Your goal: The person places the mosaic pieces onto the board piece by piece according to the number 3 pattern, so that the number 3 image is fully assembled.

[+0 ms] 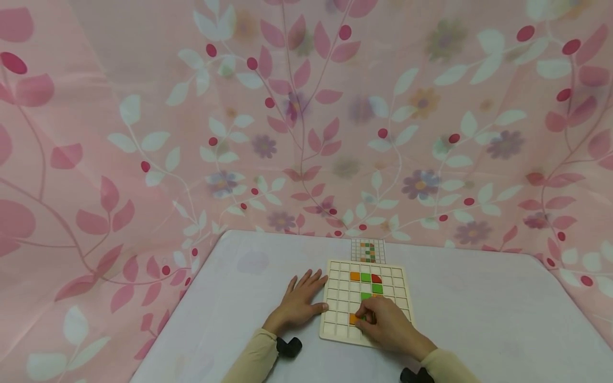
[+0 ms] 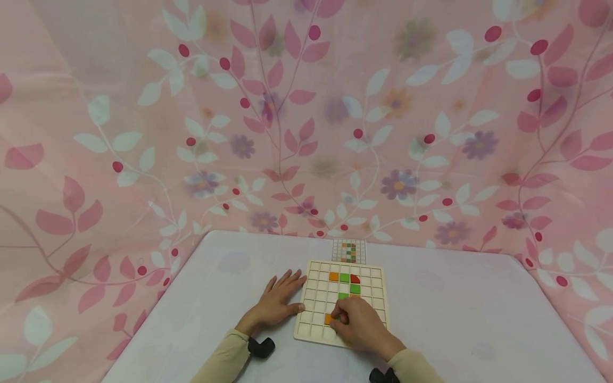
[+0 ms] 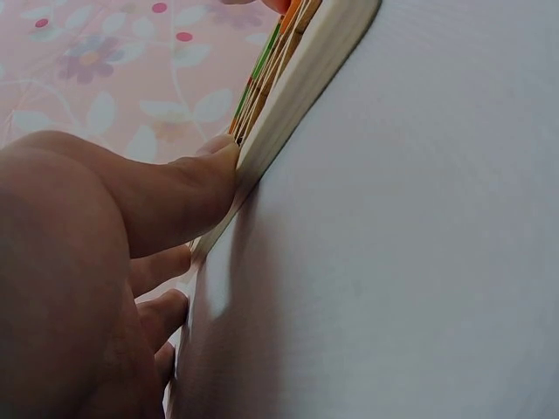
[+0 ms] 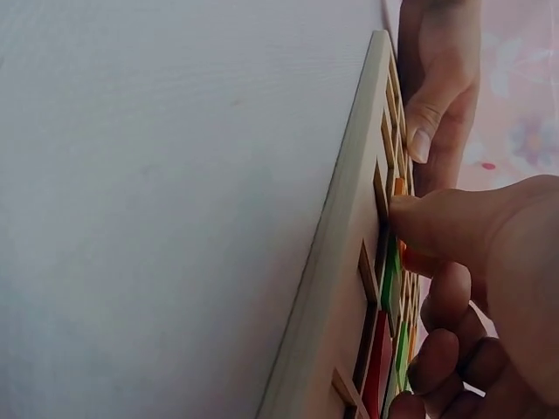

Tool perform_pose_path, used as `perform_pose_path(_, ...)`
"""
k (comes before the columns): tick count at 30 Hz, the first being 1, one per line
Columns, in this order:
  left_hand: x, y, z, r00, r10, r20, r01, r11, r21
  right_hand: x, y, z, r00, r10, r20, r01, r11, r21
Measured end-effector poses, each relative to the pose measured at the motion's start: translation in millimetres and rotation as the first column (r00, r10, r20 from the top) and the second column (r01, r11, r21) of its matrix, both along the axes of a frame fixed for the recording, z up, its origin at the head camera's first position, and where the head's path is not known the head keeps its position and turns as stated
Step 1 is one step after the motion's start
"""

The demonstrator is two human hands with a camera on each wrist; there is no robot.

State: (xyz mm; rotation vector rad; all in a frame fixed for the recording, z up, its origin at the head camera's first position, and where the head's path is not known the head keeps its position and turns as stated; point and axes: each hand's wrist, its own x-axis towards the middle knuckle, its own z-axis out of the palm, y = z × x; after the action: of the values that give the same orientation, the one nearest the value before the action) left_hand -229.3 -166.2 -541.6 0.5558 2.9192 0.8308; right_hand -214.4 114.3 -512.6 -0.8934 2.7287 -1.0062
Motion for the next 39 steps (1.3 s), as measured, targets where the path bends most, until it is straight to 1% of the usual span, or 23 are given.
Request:
perform_pose_path(4,0.4,1.0,1.0,1.000,0.000,0.000,0.000,1.000,-0.002,-4.0,1.9,-2.7,0.999,0.011,0.037,-0.010,0.999,-0.035)
perform_pose_path(7,1.1,1.8,1.1,1.000,0.000,0.004,0.000,1.000,-0.008,-5.5,2.4,-4.8,0.998,0.002,0.064,0.001,0.999,-0.051)
perform_pose_path(11,2.1,2.7,0.2,1.000,-0.006,0.012,0.006,1.000,-0.011,-5.1,3.2,-5.9,0.995,-0.012,0.097,0.018,0.998,-0.057)
perform_pose_path(16,1.6,4.2,-0.9,1.000,-0.021,-0.001,0.021,1.000,0.006,-4.7,3.7,-4.3,0.991,-0.018,0.131,0.026,0.998,-0.059)
perform_pose_path(18,0.5,4.5,-1.6,1.000,-0.025,-0.012,0.026,1.000,0.017,-4.8,3.6,-2.9,0.991,-0.020,0.136,0.028,0.998,-0.060)
perform_pose_path(23,-2.2,5.1,-5.1,0.999,-0.030,-0.016,0.030,0.999,0.023,-3.7,4.4,-1.3,0.989,-0.037,0.145,0.046,0.997,-0.062)
perform_pose_path(30,-3.4,5.0,-10.1,1.000,-0.017,-0.014,0.018,0.999,0.041,-3.7,4.5,-5.6,0.987,-0.053,0.150,0.070,0.992,-0.109)
perform_pose_path(34,-2.6,2.4,-10.2,1.000,-0.018,-0.023,0.019,0.999,0.051,-4.5,2.7,-8.1,0.987,-0.053,0.148,0.072,0.989,-0.125)
perform_pose_path(39,-2.7,-0.3,-7.0,1.000,-0.005,-0.024,0.006,1.000,0.028,-5.0,0.1,-9.6,0.991,-0.042,0.127,0.060,0.988,-0.144)
